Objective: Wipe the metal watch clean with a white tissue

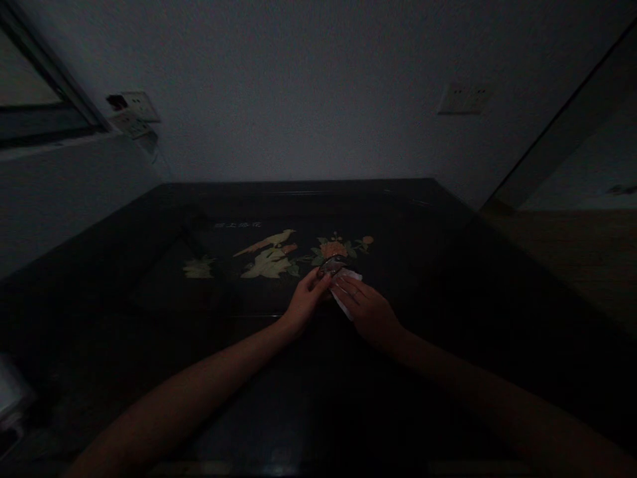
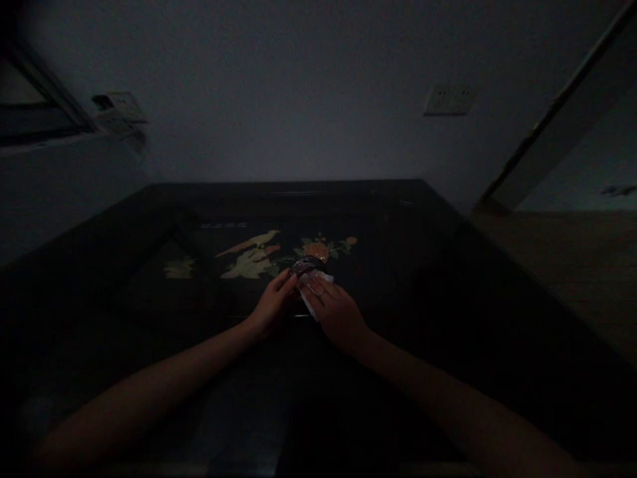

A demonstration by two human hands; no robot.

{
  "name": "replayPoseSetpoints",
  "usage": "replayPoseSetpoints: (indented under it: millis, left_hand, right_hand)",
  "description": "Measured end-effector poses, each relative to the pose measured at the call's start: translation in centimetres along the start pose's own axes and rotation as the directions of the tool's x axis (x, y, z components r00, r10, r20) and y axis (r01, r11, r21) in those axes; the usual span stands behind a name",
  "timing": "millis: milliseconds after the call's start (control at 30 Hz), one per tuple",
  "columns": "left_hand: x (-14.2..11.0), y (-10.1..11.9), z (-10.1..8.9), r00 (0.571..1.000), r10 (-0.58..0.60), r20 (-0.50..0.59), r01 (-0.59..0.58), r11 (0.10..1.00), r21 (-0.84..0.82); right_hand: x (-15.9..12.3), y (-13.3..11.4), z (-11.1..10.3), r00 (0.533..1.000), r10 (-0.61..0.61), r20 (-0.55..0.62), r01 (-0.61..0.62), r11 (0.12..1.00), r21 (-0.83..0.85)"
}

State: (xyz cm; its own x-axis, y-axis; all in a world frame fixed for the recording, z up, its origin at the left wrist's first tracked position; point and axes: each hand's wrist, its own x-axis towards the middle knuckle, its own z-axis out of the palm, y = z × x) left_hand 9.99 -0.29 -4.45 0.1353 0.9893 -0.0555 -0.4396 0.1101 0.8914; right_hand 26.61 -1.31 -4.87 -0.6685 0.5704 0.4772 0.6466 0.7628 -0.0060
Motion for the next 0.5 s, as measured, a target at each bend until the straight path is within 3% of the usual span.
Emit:
replayPoseSetpoints:
  millis: [100,300,400,500]
  left_hand:
    - [-0.01,0.07,-0.05,1.0,0.012,-0.01,-0.011,1.0,0.022]
    - [-0.22,0.16,-0.19,0.999,0.036,-0.013,-0.035,0.996,0.084]
    - [-0.16,-0.02,-0.37,0.998,0.061,-0.005,-0.06,0.99,0.124]
    - [-0.07,-0.1,-0.46,0.997,0.074,-0.018,-0.07,0.985,0.16]
  right_hand:
    - [-0.2,-0.02,0.45,1.0,-0.01,0.012,0.008,0.981,0.192]
    - [-0.7,-0.22,0.64,0.999,-0.039,-0.02,0.044,0.86,0.508]
    - [-0.77,-0.22,0.75,0.999,-0.035,-0.021,0.041,0.85,0.526]
    - [-0.59,-0.11,0.81,0.999,-0.036,0.012,0.027,0.895,0.445]
